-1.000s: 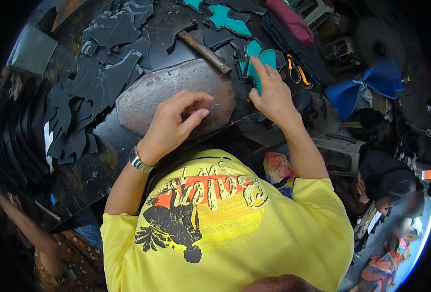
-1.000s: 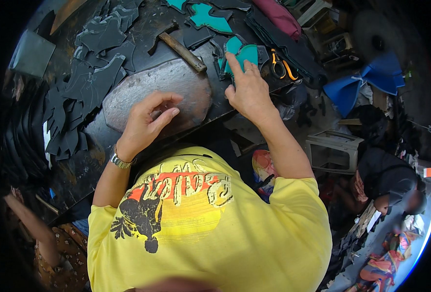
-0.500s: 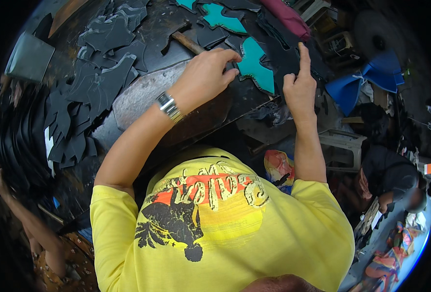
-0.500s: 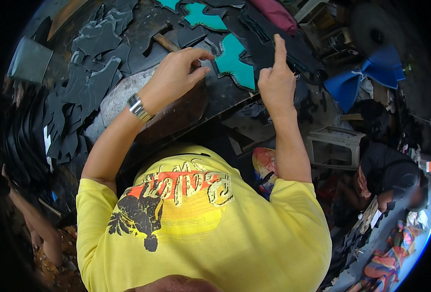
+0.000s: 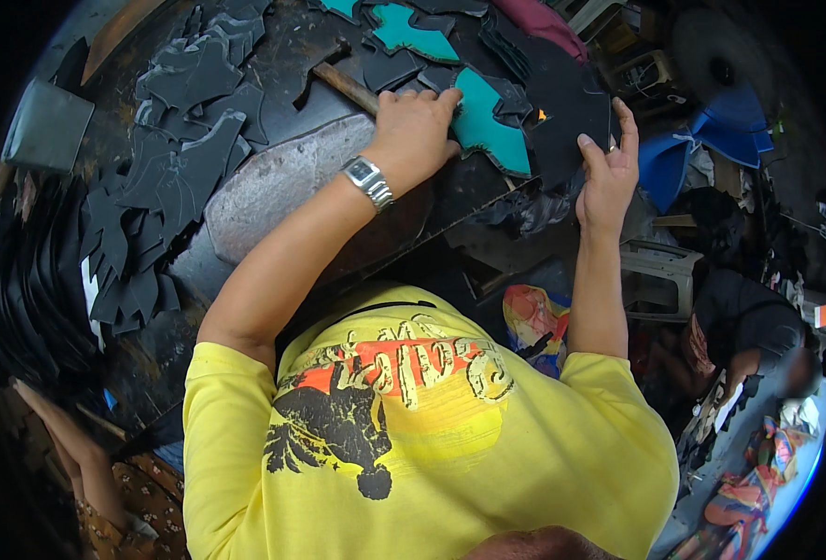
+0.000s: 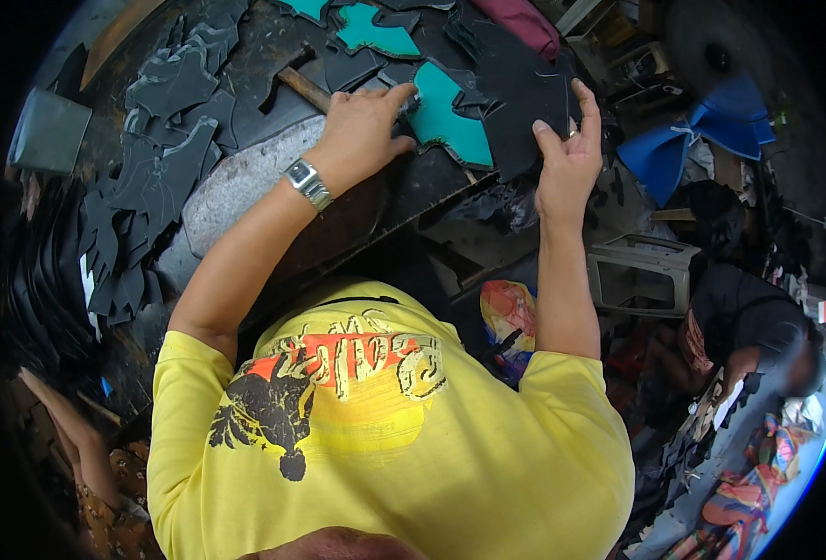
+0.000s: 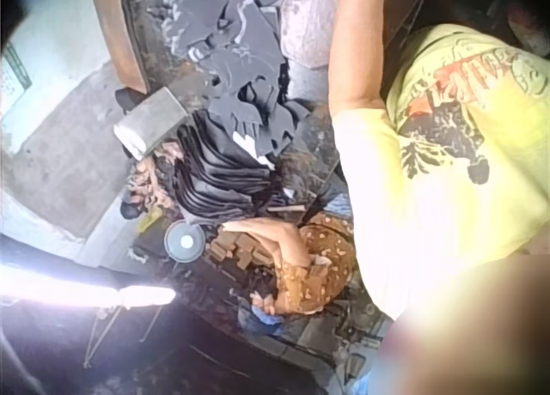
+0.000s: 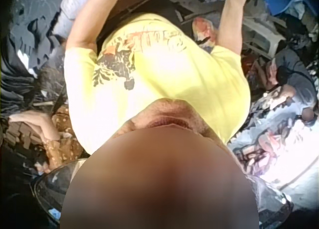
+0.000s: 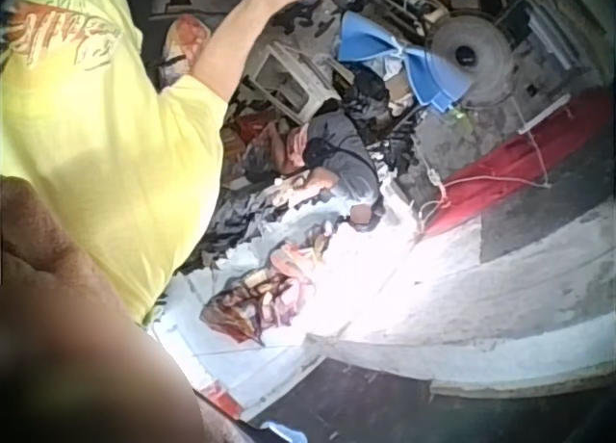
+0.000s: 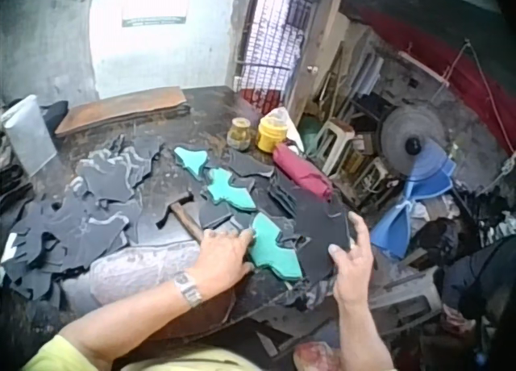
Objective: The person aligns and stacks multiple black and teal cut leather pieces on a workbench. They repeatedly pick up individual pieces, place them on top of others, and adjust their positions to form neat stacks. The person occasionally uses a small hammer to tap the pieces into alignment.
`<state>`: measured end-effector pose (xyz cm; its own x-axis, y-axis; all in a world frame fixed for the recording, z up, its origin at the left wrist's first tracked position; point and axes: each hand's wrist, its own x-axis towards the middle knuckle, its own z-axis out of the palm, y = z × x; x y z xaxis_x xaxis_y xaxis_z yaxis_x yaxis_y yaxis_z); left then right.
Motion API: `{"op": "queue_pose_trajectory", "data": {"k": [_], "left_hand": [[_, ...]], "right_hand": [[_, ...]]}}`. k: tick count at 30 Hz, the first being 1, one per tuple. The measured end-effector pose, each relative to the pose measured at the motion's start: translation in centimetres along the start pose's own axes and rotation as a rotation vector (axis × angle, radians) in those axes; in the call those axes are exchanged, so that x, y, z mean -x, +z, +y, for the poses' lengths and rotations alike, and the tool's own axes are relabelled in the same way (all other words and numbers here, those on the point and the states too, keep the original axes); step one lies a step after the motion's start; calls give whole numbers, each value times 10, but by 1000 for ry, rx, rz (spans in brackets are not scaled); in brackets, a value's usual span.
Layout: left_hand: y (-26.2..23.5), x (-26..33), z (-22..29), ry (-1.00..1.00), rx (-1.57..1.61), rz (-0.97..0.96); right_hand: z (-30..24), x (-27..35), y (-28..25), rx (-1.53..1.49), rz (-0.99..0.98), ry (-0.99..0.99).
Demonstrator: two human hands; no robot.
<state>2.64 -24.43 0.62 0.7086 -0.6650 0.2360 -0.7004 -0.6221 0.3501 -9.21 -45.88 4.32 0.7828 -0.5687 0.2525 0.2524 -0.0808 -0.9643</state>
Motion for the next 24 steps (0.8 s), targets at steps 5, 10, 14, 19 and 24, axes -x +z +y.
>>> {"op": "queue_pose_trajectory", "data": {"k": [5, 10, 14, 19, 24], "left_hand": [[-46, 15, -33, -191, 604, 28], [-90, 60, -67, -496, 1110, -323], [-84, 100, -75, -373, 904, -247], [-84, 131, -80, -405, 751, -73], [-84, 141, -75, -371, 642, -10]], "right_hand": [[-5, 51, 21, 528, -169, -525], [4, 83, 72, 585, -664, -666], [-1, 89, 88, 490, -805, -625], [6, 37, 59, 858, -492, -412], [26, 20, 41, 1252, -505, -290]]}}
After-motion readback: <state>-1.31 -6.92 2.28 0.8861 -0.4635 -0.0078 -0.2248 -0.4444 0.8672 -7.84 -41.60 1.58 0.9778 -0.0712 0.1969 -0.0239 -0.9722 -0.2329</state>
